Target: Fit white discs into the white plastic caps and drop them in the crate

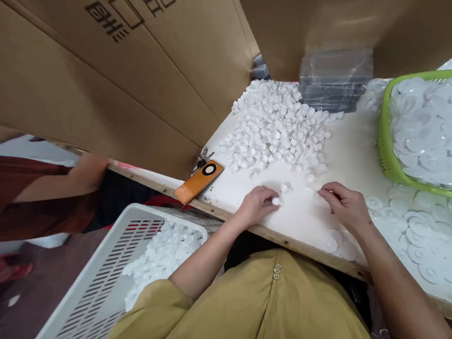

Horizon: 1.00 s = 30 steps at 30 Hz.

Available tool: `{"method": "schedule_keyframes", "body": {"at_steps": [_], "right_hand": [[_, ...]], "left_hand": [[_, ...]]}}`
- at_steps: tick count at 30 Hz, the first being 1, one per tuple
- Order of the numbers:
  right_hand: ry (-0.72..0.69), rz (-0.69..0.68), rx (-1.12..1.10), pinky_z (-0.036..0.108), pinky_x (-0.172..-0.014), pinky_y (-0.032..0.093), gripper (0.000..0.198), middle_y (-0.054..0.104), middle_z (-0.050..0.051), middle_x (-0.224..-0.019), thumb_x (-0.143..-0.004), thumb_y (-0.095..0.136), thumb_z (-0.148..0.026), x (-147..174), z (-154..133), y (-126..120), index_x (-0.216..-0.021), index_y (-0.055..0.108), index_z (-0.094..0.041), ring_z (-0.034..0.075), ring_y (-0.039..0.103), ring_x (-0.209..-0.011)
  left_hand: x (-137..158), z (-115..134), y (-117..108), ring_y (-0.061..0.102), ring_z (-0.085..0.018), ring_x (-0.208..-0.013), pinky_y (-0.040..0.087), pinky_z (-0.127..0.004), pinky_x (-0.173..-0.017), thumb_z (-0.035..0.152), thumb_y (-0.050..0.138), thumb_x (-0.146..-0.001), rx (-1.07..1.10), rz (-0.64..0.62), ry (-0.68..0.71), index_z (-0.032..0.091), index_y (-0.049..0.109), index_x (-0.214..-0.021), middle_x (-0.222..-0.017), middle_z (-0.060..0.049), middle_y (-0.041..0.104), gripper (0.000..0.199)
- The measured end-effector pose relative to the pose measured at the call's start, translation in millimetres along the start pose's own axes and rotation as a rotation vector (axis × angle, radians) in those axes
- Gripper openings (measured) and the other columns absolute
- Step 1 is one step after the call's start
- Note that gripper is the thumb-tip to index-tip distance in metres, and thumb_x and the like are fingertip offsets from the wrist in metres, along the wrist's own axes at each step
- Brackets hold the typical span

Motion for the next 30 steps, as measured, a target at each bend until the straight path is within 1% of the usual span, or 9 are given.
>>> {"method": "schedule_keyframes", "body": {"at_steps": [2, 5, 8, 10, 13, 16, 21, 25, 30], "right_hand": [[0.082, -0.097, -0.145, 0.027, -0.054, 0.049, 0.030, 0.063, -0.001, -0.065, -0.078, 0.066, -0.051, 4, -6, 10, -0.087, 0.070, -0.023, 0.013, 0.057, -0.053], [0.166, -0.312, -0.264, 0.029, -0.058, 0.053, 0.036, 0.068, 0.004, -0.077, -0.073, 0.071, -0.052, 13, -19, 29, -0.089, 0.072, -0.020, 0.016, 0.062, -0.063], [0.238, -0.441, -0.297, 0.029, -0.057, 0.052, 0.034, 0.067, 0.004, -0.072, -0.070, 0.073, -0.050, 21, -25, 46, -0.081, 0.071, -0.018, 0.014, 0.058, -0.059], [0.269, -0.396, -0.308, 0.028, -0.054, 0.050, 0.033, 0.065, 0.002, -0.069, -0.066, 0.077, -0.047, 22, -24, 52, -0.080, 0.070, -0.018, 0.013, 0.055, -0.057], [0.325, -0.254, -0.336, 0.028, -0.054, 0.051, 0.039, 0.065, 0.001, -0.070, -0.059, 0.081, -0.044, 21, -19, 59, -0.086, 0.068, -0.019, 0.014, 0.057, -0.060], [0.364, -0.190, -0.354, 0.028, -0.055, 0.050, 0.038, 0.065, 0.002, -0.070, -0.059, 0.080, -0.044, 19, -19, 66, -0.084, 0.069, -0.018, 0.014, 0.056, -0.061], [0.366, -0.216, -0.284, 0.024, -0.046, 0.043, 0.033, 0.060, -0.001, -0.062, -0.063, 0.078, -0.045, 13, -25, 80, -0.078, 0.065, -0.017, 0.012, 0.052, -0.054], [0.398, -0.276, -0.193, 0.023, -0.041, 0.038, 0.034, 0.058, -0.002, -0.059, -0.064, 0.077, -0.046, 8, -23, 82, -0.076, 0.062, -0.018, 0.012, 0.053, -0.048], [0.419, -0.335, -0.216, 0.022, -0.039, 0.038, 0.034, 0.058, -0.003, -0.057, -0.062, 0.078, -0.045, 4, -22, 84, -0.072, 0.059, -0.019, 0.012, 0.055, -0.047]], "left_hand": [[-2, 8, 5, 0.059, -0.017, -0.082, 0.043, -0.028, -0.078, 0.029, 0.071, -0.075, 0.015, -0.045, 0.036, 0.023, 0.068, -0.094, -0.084, 0.000, 0.067, 0.020], [-6, 19, 11, 0.060, -0.018, -0.079, 0.041, -0.030, -0.076, 0.031, 0.070, -0.074, -0.004, -0.072, 0.057, 0.025, 0.068, -0.093, -0.083, 0.002, 0.069, 0.020], [-10, 25, 16, 0.061, -0.019, -0.080, 0.040, -0.030, -0.075, 0.031, 0.069, -0.075, 0.014, -0.078, 0.078, 0.025, 0.068, -0.092, -0.082, 0.002, 0.070, 0.019], [-12, 26, 19, 0.062, -0.019, -0.081, 0.041, -0.030, -0.076, 0.032, 0.068, -0.076, 0.042, -0.077, 0.088, 0.024, 0.068, -0.091, -0.083, 0.002, 0.070, 0.017], [-13, 25, 20, 0.062, -0.019, -0.081, 0.041, -0.030, -0.077, 0.032, 0.068, -0.076, 0.085, -0.075, 0.089, 0.024, 0.068, -0.091, -0.083, 0.001, 0.070, 0.017], [-13, 23, 20, 0.063, -0.019, -0.080, 0.042, -0.030, -0.075, 0.035, 0.068, -0.076, 0.114, -0.078, 0.094, 0.024, 0.068, -0.091, -0.082, 0.001, 0.071, 0.018], [-13, 23, 18, 0.063, -0.021, -0.079, 0.042, -0.030, -0.071, 0.046, 0.061, -0.081, 0.094, -0.073, 0.115, 0.021, 0.067, -0.082, -0.079, -0.003, 0.070, 0.025], [-12, 24, 16, 0.063, -0.022, -0.081, 0.043, -0.030, -0.072, 0.044, 0.061, -0.081, 0.091, -0.084, 0.125, 0.021, 0.067, -0.083, -0.083, -0.004, 0.071, 0.024], [-12, 23, 16, 0.063, -0.023, -0.081, 0.043, -0.032, -0.074, 0.042, 0.061, -0.082, 0.079, -0.107, 0.107, 0.020, 0.067, -0.082, -0.080, -0.004, 0.070, 0.023]]}}
Point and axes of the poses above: each hand's wrist, its own x-axis away from the middle knuckle, its own y-axis out of the palm, z = x × y, the point moved 4 cm from there along -x, towards the middle knuckle
